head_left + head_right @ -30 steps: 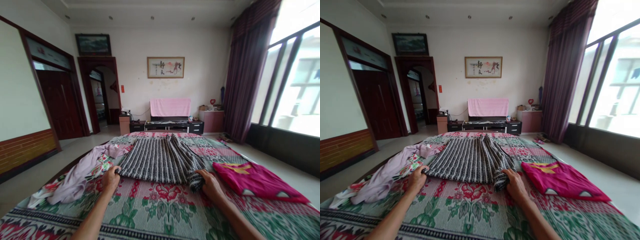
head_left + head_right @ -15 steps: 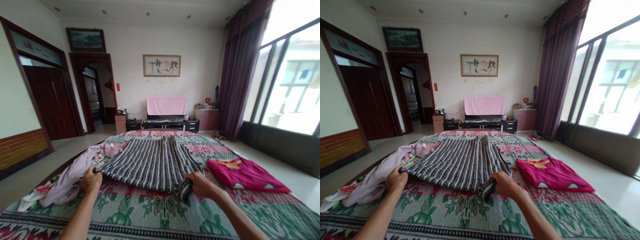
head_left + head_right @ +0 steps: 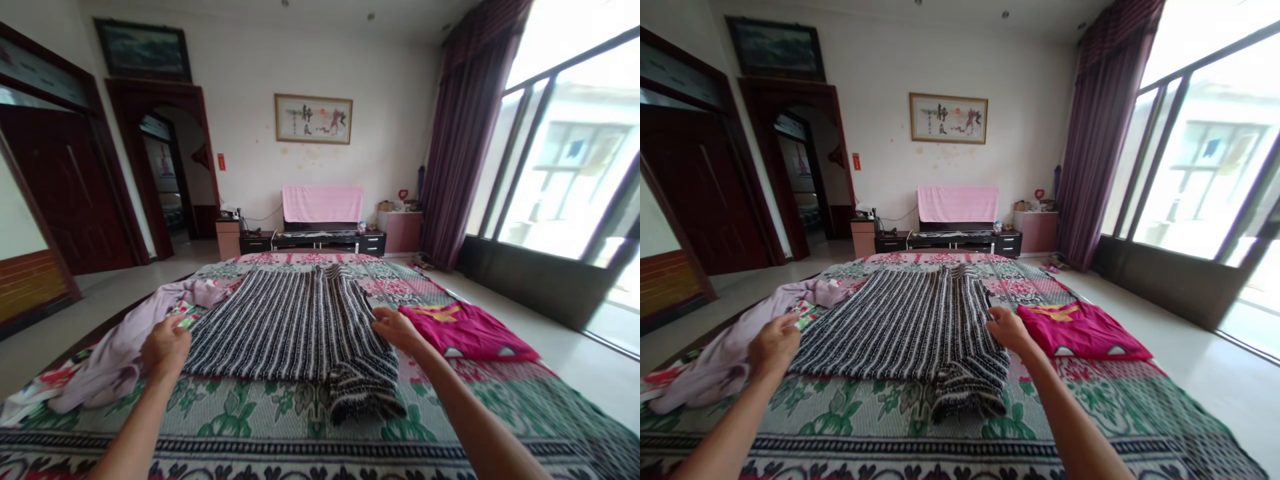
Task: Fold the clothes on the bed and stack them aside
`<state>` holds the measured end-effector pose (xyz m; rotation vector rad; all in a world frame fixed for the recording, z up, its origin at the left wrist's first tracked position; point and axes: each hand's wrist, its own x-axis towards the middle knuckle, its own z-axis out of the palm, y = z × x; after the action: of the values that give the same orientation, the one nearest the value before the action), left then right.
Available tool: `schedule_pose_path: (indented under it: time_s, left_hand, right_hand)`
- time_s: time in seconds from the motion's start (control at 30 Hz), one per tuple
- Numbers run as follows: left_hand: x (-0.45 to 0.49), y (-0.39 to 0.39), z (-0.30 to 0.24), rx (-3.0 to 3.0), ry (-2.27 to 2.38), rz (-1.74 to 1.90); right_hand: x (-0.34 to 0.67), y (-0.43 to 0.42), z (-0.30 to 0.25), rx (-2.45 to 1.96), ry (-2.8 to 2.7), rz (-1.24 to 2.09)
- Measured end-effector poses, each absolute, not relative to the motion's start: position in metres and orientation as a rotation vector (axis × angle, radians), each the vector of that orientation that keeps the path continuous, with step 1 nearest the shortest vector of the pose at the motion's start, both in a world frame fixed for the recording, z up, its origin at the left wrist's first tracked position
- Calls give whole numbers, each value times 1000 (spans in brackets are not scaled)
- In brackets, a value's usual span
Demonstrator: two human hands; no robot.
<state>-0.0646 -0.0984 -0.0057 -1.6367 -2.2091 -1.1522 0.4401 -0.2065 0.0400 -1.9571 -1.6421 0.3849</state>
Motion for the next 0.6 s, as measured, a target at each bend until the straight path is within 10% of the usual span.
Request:
schedule_pose_path:
  time_s: [0.6]
  left_hand:
    - [3,-115,-36,-2076,-1983,-526]
  right_hand:
    - [452,-145,7,-2416,-1602,-17]
